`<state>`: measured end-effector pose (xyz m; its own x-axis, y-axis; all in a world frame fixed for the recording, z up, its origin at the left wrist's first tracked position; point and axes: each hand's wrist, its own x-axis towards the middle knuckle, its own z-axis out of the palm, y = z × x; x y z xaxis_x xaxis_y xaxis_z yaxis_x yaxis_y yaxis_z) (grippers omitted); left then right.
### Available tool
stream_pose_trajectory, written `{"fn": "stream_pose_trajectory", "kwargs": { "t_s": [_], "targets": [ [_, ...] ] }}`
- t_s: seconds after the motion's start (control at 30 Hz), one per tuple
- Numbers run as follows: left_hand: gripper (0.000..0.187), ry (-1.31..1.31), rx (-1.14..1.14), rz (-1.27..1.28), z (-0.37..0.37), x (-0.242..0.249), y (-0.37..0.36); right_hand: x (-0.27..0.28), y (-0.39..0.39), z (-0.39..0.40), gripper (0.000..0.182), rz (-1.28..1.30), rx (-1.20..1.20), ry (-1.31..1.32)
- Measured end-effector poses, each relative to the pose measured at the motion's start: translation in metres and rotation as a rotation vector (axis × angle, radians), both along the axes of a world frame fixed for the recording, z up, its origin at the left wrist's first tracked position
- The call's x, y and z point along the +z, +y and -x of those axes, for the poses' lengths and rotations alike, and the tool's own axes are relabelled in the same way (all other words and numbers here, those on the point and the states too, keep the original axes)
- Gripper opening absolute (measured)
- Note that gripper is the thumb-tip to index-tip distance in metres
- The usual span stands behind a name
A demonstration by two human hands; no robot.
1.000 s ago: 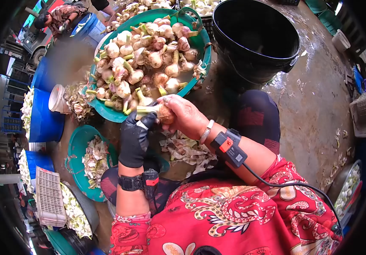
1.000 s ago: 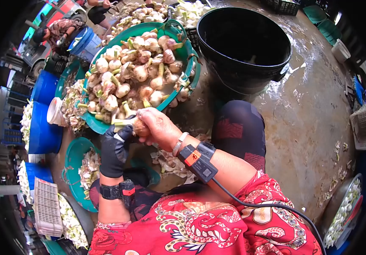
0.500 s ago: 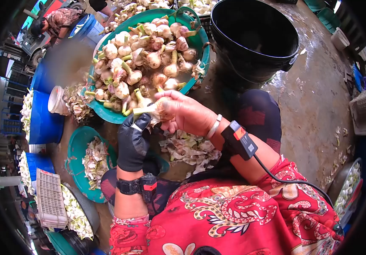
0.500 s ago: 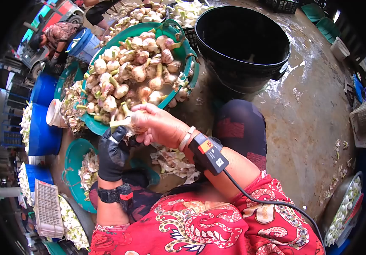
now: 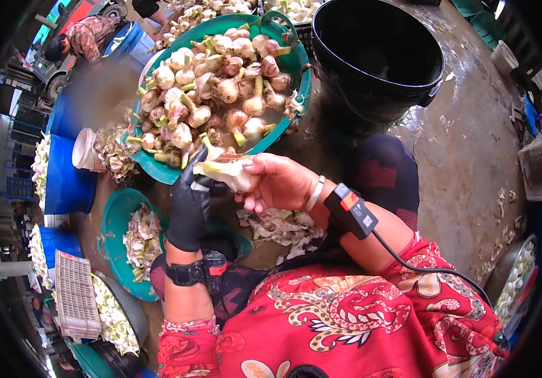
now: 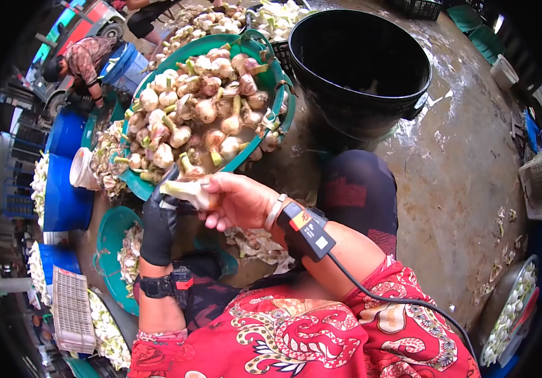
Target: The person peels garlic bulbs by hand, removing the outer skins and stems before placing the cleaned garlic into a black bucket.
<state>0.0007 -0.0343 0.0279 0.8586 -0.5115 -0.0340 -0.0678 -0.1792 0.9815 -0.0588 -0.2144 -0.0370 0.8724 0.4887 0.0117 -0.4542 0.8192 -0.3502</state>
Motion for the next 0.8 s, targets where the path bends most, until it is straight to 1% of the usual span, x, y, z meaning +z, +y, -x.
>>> {"fn": "stream_pose_trajectory", "kwargs": {
  "t_s": [0.03,0.07,0.13,0.17,0.2,0.27,0.3,0.33,0.37,0.4,0.43,0.5,0.57,0.6,0.63,0.67,0.7,0.73,0.77,0.8],
  "targets": [
    [0.035,0.161,-0.046,-0.099,-0.008,-0.002,0.012,0.006,-0.005,-0.001,0.04,0.067,-0.024,-0.012],
    [0.035,0.156,-0.052,-0.102,-0.009,-0.012,0.017,0.007,-0.007,0.0,0.04,0.065,-0.03,-0.016],
    [0.043,0.287,0.08,0.155,-0.005,-0.016,0.015,0.008,-0.008,0.0,0.047,0.222,-0.242,-0.157],
    [0.036,0.218,0.072,0.176,0.001,-0.016,0.015,0.011,-0.007,0.003,0.045,0.234,-0.299,-0.085],
    [0.036,0.218,0.076,0.176,0.004,-0.011,0.011,0.009,-0.005,0.003,0.045,0.234,-0.295,-0.085],
    [0.043,0.116,-0.013,0.118,0.006,-0.002,0.006,0.007,0.001,0.0,0.045,0.228,-0.369,-0.077],
    [0.047,0.118,-0.034,0.096,0.008,0.008,-0.001,0.009,0.001,0.001,0.045,0.226,-0.367,-0.077],
    [0.047,0.117,-0.033,0.095,0.009,0.011,-0.005,0.015,0.0,0.002,0.034,0.181,-0.283,-0.071],
    [0.042,0.108,-0.014,0.053,0.011,0.014,-0.008,0.018,0.0,0.003,0.024,0.135,-0.198,-0.065],
    [0.037,0.098,0.004,0.011,0.011,0.015,-0.009,0.017,0.001,0.002,0.024,0.135,-0.198,-0.065],
    [0.027,0.08,0.002,-0.053,0.009,0.013,-0.005,0.015,0.001,0.002,0.02,0.121,-0.182,-0.053],
    [0.025,0.045,-0.008,-0.052,0.009,0.009,-0.004,0.011,-0.001,0.001,0.018,0.108,-0.171,-0.037],
    [0.023,0.009,-0.017,-0.051,0.008,0.008,-0.002,0.008,-0.008,-0.002,0.023,0.1,0.061,-0.042],
    [0.022,-0.194,-0.077,-0.188,0.006,0.01,-0.001,0.01,-0.01,-0.003,0.023,0.099,0.061,-0.041],
    [0.022,-0.394,-0.138,-0.326,0.007,0.012,-0.001,0.012,-0.01,-0.001,0.024,0.201,0.132,-0.059],
    [0.022,-0.791,-0.22,-0.437,0.006,0.014,-0.006,0.013,-0.009,0.001,0.027,0.303,0.209,-0.075],
    [0.019,-0.783,-0.232,-0.421,0.001,0.008,-0.006,0.009,-0.002,0.002,0.027,0.339,0.341,-0.124],
    [0.018,-0.782,-0.246,-0.402,-0.003,0.005,-0.008,0.012,0.006,0.007,0.026,0.402,0.316,-0.134],
    [0.018,-0.69,-0.261,-0.362,-0.001,0.005,-0.007,0.003,0.006,0.005,0.026,0.354,0.196,-0.161],
    [0.02,-0.414,-0.195,-0.184,0.0,0.001,-0.008,0.004,0.006,0.006,0.027,0.301,0.079,-0.186]
  ]
}}
